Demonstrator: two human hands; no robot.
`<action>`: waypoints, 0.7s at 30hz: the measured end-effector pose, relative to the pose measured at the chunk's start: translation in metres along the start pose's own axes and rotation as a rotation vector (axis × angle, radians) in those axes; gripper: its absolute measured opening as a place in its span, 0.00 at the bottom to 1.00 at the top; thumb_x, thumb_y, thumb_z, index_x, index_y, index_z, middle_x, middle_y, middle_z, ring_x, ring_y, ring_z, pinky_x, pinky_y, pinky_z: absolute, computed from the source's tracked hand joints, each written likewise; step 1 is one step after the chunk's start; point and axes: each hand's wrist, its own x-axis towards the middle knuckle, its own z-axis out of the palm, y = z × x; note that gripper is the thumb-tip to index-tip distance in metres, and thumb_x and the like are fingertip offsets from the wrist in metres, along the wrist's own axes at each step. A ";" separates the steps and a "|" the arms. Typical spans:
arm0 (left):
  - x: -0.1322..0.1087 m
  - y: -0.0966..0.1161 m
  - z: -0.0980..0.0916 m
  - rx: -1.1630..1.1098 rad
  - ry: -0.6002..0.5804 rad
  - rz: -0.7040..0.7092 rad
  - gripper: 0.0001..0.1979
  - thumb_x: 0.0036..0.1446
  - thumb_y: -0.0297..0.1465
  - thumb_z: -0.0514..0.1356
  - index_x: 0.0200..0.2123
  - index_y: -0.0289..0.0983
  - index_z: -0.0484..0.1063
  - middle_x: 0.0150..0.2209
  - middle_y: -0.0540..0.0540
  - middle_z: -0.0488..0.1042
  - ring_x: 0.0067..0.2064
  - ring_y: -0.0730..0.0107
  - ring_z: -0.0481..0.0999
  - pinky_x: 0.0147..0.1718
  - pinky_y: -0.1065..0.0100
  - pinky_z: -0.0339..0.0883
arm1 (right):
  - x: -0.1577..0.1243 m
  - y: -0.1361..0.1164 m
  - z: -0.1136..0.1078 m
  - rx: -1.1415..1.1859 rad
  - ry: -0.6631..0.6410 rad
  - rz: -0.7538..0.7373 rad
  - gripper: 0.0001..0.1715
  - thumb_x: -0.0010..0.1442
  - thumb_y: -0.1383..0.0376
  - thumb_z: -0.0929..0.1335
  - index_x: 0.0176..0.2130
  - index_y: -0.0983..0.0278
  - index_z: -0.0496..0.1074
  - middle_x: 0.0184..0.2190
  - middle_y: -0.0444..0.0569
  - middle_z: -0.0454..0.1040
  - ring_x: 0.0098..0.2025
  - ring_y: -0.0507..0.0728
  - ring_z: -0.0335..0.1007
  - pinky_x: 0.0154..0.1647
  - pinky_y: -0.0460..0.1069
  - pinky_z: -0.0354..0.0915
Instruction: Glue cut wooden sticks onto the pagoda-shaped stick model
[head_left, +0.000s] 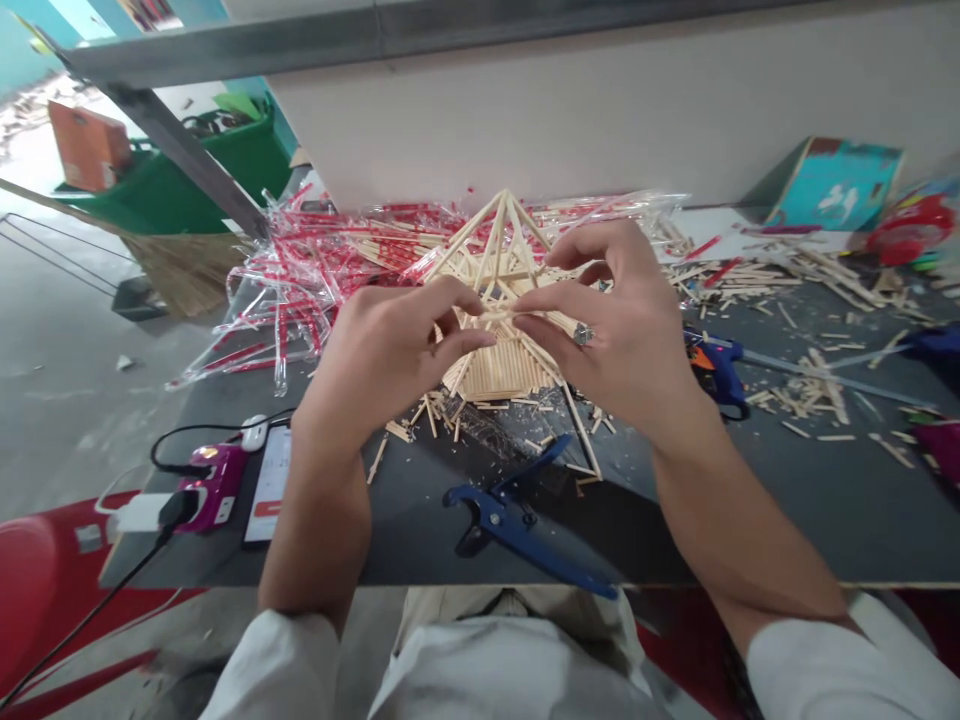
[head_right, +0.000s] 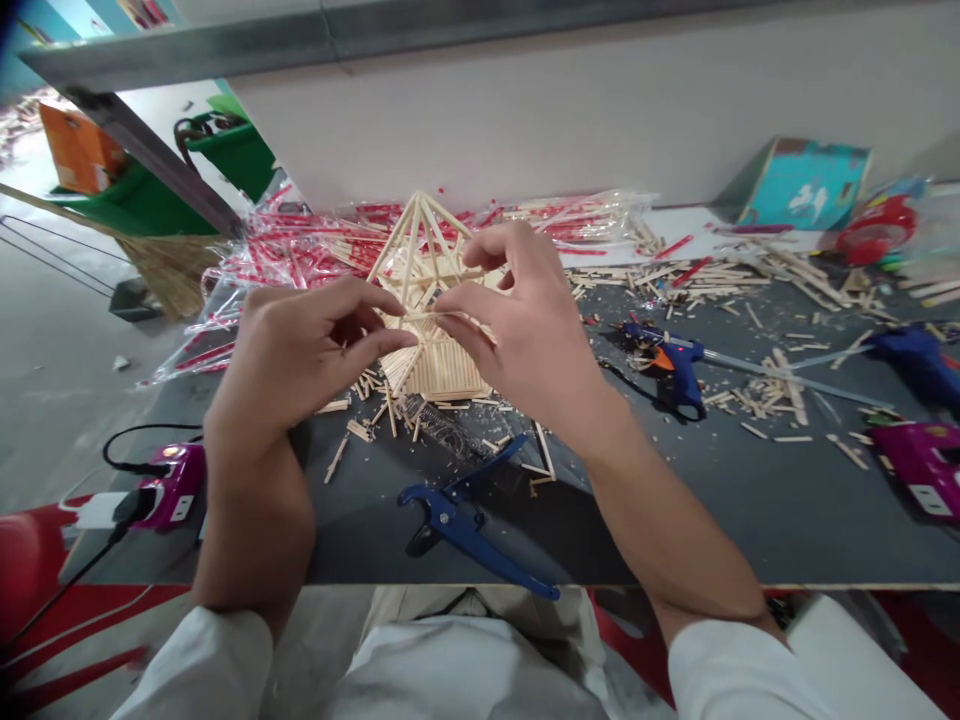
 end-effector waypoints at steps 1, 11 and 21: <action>0.000 -0.004 -0.001 -0.003 0.008 -0.023 0.12 0.62 0.42 0.70 0.43 0.41 0.80 0.26 0.53 0.79 0.27 0.73 0.76 0.32 0.68 0.68 | -0.001 0.001 0.003 0.003 0.001 0.007 0.10 0.71 0.58 0.69 0.43 0.56 0.81 0.51 0.53 0.72 0.54 0.62 0.71 0.48 0.59 0.76; 0.010 -0.032 0.019 -0.234 -0.080 -0.110 0.17 0.58 0.41 0.72 0.46 0.38 0.78 0.22 0.54 0.75 0.23 0.75 0.72 0.30 0.69 0.67 | -0.004 0.009 0.020 0.058 -0.031 0.078 0.12 0.72 0.60 0.67 0.43 0.59 0.81 0.55 0.56 0.72 0.54 0.64 0.74 0.55 0.64 0.74; 0.012 -0.035 0.031 -0.352 -0.108 -0.106 0.12 0.64 0.41 0.65 0.42 0.38 0.79 0.21 0.53 0.70 0.22 0.76 0.66 0.23 0.71 0.59 | -0.006 0.010 0.022 0.036 -0.030 0.074 0.10 0.71 0.60 0.67 0.44 0.57 0.80 0.53 0.53 0.73 0.51 0.62 0.74 0.53 0.62 0.74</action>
